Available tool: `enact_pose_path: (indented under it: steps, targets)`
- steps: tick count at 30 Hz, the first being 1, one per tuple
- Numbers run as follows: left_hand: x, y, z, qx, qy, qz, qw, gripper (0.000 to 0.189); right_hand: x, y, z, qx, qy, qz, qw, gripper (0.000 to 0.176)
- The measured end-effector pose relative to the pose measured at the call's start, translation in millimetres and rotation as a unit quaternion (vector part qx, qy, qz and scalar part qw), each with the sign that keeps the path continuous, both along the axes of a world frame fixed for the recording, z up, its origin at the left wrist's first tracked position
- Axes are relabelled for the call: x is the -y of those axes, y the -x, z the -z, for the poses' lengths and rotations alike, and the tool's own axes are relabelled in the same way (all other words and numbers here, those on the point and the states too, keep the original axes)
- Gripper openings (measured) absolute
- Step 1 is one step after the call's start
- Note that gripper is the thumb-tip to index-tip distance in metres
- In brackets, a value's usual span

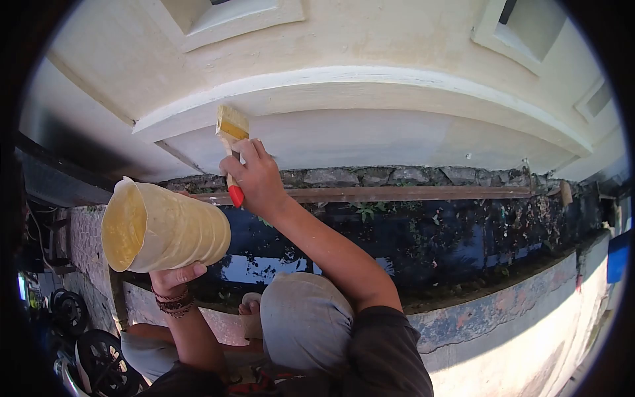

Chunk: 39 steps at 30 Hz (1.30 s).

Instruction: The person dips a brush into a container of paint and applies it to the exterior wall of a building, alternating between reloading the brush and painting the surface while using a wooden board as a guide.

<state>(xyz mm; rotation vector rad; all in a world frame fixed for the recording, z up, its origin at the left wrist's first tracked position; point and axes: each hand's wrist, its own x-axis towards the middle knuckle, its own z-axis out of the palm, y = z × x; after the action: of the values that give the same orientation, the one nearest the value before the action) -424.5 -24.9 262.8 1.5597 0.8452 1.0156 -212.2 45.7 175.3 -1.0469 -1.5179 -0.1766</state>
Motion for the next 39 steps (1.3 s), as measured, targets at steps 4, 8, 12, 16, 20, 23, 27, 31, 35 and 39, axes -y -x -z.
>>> enact_pose_path:
  steps: [4,8,12,16,20,23,27,31,35,39]
  targets:
    - [-1.4,-2.8,-4.1,-0.011,-0.002,-0.010,1.000,0.109,6.4,-44.3,-4.9,-0.152,-0.023,-0.046,0.987,0.023]
    - [2.3,-8.8,-10.4,0.017,0.051,-0.008,0.999,0.107,29.8,-79.8,-8.4,-0.175,-0.077,0.131,0.973,0.018]
    - [1.6,-11.1,-8.6,0.029,0.040,0.014,0.999,0.106,22.3,-61.0,9.9,-0.131,-0.148,0.231,0.953,0.022]
    - [1.5,-19.1,-13.3,0.008,0.040,0.024,0.999,0.107,2.2,-19.9,30.2,0.047,-0.021,0.149,0.987,0.034]
    - [-1.6,-19.0,-14.2,0.034,-0.025,0.039,0.998,0.091,19.8,-10.2,32.2,0.002,0.018,-0.083,0.996,0.038]
    - [-1.6,-22.5,-14.6,0.019,0.004,0.025,1.000,0.109,52.4,-60.5,35.1,-0.049,-0.047,0.065,0.996,0.028]
    - [-0.3,-29.4,-9.5,0.029,0.027,0.028,0.999,0.110,101.0,-178.1,19.3,-0.058,-0.134,0.424,0.894,0.015]
    - [2.5,-37.0,-6.0,0.003,0.022,0.043,0.999,0.110,102.2,-237.7,10.4,-0.036,-0.118,0.465,0.877,0.013]
    - [1.9,-43.9,-6.6,0.029,0.009,0.056,0.998,0.111,55.3,-146.5,13.1,-0.038,-0.089,0.340,0.935,0.030]
    - [-4.2,-46.1,-6.3,0.047,-0.033,0.048,0.997,0.113,49.5,-49.1,6.8,0.011,0.045,-0.051,0.998,0.029]
